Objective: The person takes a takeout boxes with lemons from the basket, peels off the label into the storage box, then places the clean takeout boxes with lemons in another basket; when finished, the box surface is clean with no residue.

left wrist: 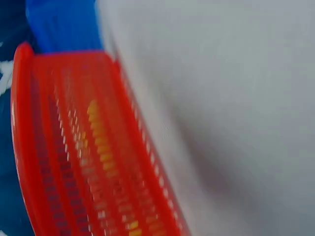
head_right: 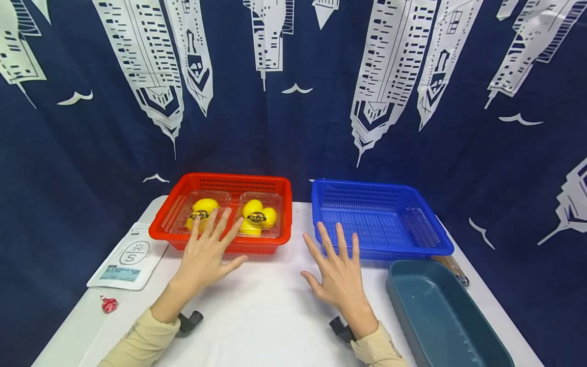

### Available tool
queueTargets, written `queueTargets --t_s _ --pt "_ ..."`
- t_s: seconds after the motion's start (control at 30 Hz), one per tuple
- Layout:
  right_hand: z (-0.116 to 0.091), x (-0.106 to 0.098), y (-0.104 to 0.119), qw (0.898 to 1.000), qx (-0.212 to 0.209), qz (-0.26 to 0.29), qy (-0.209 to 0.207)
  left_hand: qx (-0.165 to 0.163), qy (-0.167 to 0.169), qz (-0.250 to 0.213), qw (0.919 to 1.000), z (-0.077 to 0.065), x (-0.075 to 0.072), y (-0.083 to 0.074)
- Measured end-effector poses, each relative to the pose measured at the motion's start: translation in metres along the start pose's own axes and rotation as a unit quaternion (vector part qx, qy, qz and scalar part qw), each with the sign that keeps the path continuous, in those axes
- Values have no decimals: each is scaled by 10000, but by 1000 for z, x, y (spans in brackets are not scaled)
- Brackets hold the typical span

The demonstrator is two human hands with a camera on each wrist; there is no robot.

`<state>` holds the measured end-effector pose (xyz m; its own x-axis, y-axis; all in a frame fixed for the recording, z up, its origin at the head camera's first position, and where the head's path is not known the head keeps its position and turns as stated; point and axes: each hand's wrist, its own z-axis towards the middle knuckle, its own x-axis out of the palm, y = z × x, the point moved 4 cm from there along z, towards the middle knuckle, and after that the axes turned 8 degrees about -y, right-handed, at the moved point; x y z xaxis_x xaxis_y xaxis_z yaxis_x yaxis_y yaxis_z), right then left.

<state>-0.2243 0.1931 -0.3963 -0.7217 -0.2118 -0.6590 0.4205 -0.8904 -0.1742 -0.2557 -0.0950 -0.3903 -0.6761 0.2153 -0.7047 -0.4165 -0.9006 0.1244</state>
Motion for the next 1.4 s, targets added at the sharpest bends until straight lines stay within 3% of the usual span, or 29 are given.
queueTargets --t_s 0.13,0.27,0.5,0.67,0.87,1.07,1.4 --pt "0 0 0 10000 0 -2 7 -416 287 -276 9983 3 -4 24" --pt "-1 1 0 10000 -18 1 -4 -983 552 -782 9905 4 -8 57" --pt "-1 1 1 10000 -50 -42 -19 -2054 943 -1519 9622 -9 -7 115" --pt "-2 3 0 10000 -43 -9 5 -2589 1141 -1785 9424 -21 1 143" --pt "-2 4 0 10000 -41 6 -34 -3065 1184 -2092 9210 -33 14 162" --pt "-1 4 1 10000 -44 -1 -12 -3457 1263 -2437 8973 -43 22 169" --pt "0 7 4 9999 -87 137 23 -3737 1338 -3099 8640 -48 29 174"
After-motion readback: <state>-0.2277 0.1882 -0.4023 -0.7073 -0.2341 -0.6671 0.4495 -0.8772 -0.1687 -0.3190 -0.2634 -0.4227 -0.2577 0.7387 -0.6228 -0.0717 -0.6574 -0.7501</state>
